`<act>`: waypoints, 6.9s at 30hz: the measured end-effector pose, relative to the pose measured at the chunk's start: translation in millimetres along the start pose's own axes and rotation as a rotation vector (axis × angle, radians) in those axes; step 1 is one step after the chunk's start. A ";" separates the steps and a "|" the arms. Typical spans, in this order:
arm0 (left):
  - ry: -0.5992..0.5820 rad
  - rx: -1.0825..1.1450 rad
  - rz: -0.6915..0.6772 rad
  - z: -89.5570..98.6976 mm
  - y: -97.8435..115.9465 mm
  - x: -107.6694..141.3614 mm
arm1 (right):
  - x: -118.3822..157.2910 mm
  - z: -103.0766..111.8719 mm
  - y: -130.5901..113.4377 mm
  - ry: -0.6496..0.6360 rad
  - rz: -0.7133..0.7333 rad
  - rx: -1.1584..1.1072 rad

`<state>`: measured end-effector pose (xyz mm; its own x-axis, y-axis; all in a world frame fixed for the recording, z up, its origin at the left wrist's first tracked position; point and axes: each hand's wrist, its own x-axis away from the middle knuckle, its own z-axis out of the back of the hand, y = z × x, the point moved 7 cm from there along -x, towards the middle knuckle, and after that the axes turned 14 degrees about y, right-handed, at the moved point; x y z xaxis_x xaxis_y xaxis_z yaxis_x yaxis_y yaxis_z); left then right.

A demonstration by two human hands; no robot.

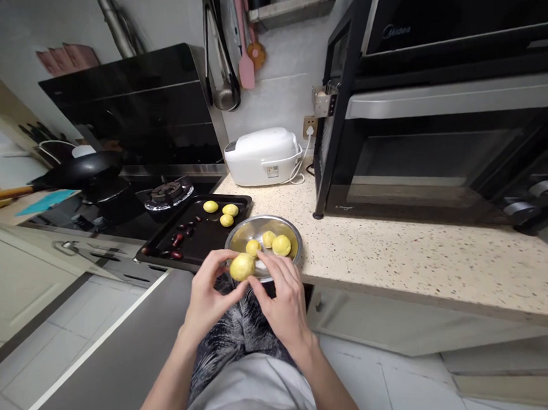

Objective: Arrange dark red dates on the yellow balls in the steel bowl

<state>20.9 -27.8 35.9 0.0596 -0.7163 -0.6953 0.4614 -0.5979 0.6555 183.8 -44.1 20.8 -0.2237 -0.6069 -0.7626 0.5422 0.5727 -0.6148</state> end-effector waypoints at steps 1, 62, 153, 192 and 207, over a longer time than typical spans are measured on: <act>-0.009 0.017 -0.026 -4.9 5.2 4.7 | 0.7 -3.0 -0.7 -0.025 -0.015 -0.014; -0.339 -0.549 -0.143 -14.0 -148.3 -107.1 | 6.1 -4.8 27.3 -0.191 0.020 0.196; -0.427 -0.421 -0.158 -45.7 -172.5 -135.0 | 12.6 -6.7 27.8 -0.224 0.042 0.235; -0.460 -0.063 -0.082 -37.1 -23.0 -40.4 | 13.6 -10.0 21.8 -0.295 0.133 0.284; -0.492 0.044 -0.038 -39.8 -34.5 -29.6 | 9.7 -3.8 20.9 -0.242 0.135 0.341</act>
<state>38.4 28.4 22.2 -0.3866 -0.7722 -0.5043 0.4170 -0.6341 0.6512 189.9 -36.0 -0.1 0.0417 -0.6736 -0.7379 0.7993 0.4656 -0.3799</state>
